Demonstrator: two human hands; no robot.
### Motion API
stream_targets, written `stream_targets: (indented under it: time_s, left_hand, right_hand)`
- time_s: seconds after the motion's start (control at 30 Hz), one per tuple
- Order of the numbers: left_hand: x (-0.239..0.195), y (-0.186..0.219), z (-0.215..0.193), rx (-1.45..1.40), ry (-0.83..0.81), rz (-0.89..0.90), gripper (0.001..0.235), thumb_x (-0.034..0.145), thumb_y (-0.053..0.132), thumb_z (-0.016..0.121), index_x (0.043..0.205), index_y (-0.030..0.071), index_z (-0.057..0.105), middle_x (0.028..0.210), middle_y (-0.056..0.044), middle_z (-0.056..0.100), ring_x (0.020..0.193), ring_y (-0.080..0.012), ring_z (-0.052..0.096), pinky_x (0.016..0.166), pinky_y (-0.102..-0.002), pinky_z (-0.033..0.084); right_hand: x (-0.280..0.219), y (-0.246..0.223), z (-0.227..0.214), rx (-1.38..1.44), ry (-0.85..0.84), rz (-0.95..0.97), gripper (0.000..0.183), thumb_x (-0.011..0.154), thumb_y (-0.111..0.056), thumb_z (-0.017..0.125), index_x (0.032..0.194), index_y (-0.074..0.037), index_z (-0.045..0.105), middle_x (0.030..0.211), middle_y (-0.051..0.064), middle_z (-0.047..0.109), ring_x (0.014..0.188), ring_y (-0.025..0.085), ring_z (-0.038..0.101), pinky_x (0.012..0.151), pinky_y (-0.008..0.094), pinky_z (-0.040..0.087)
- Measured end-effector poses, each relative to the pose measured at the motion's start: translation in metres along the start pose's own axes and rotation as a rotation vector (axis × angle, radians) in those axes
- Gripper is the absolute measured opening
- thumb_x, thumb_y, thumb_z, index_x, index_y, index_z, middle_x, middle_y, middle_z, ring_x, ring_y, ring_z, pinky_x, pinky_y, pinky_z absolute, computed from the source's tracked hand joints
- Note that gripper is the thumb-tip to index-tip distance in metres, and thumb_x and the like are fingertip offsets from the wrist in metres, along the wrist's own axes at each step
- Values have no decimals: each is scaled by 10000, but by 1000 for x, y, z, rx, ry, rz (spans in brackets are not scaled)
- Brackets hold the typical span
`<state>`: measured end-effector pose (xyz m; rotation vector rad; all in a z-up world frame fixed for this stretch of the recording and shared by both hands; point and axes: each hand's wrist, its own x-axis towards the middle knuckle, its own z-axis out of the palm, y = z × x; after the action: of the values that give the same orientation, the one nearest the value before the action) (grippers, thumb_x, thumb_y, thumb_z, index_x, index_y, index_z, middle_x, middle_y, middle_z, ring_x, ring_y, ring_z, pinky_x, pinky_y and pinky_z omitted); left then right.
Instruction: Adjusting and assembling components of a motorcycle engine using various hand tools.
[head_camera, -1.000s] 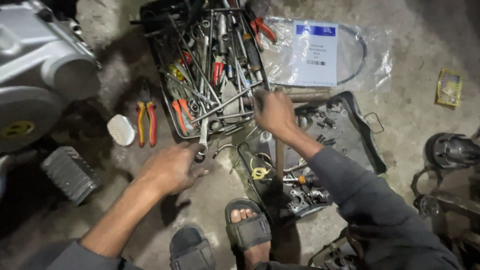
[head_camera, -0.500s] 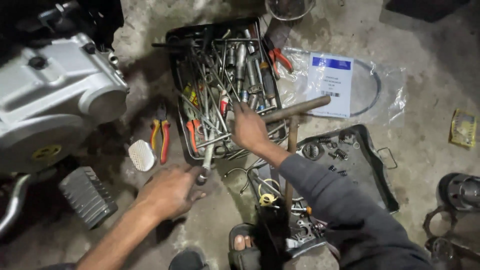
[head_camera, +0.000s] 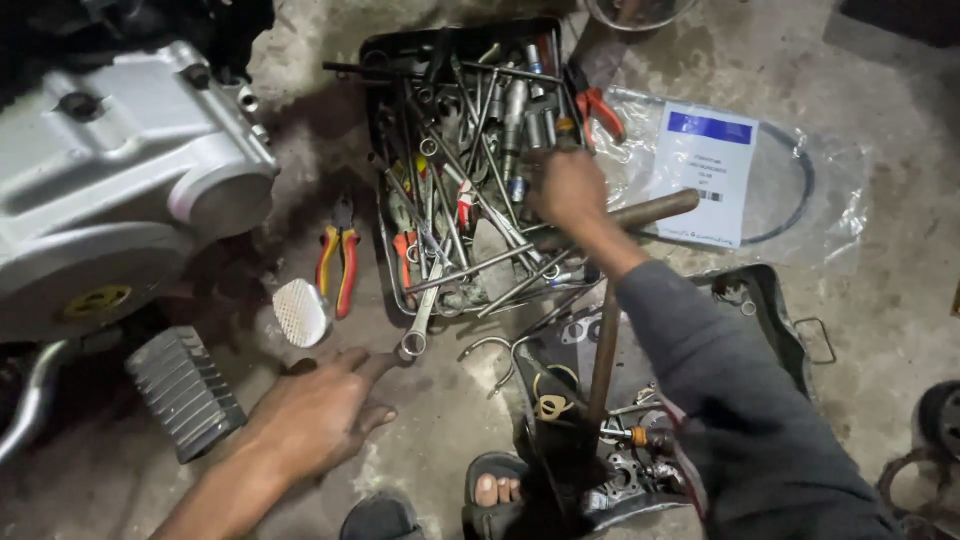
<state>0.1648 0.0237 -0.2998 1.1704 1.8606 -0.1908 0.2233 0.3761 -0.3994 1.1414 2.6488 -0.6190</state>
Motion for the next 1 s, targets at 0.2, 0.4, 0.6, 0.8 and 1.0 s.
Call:
stream_targets:
  time_s: [0.2,0.4,0.6,0.8,1.0]
  left_hand:
    - [-13,18,-9,-5,-29,-44,641,980,518,606,1520,262,372,1420,-36,480,1242,-331,567,984,-542,572]
    - [-2,36,-7,32,-15,56,623,962,439,697,1478,192,451,1380,-77,580,1177,-383,612,1018,-581,506]
    - [-8,46,-9,-57,-98,-10,705,958,396,696,1547,218,353,1641,-24,317,1405,-408,426,1206,-745,233]
    - [-22,30,7,-16,-54,6,674,968,463,650,1538,217,389,1444,-95,536,1270,-390,567,1134,-635,372]
    - [-32,35,4,-25,-82,-44,681,968,471,649,1538,214,378,1312,-111,587,1197,-373,618,1049,-573,535]
  right_hand:
    - [-20,0,-9,176,51,-58,202,967,-139,690,1158,-118,751,1280,142,637,901,256,709,784,366,644]
    - [-38,-48,11,-67,-270,-190,772,946,-537,696,1525,-131,384,876,98,671,856,276,673,731,404,608]
    - [-16,-32,19,25,-290,-114,528,977,-462,673,1413,-178,586,543,-42,340,424,99,276,395,254,267]
    - [28,37,38,150,116,-78,281,703,-21,757,973,-97,761,883,86,749,757,285,717,618,376,568]
    - [39,100,-2,190,99,-129,359,932,-329,916,788,-119,662,736,2,649,700,122,544,627,362,445]
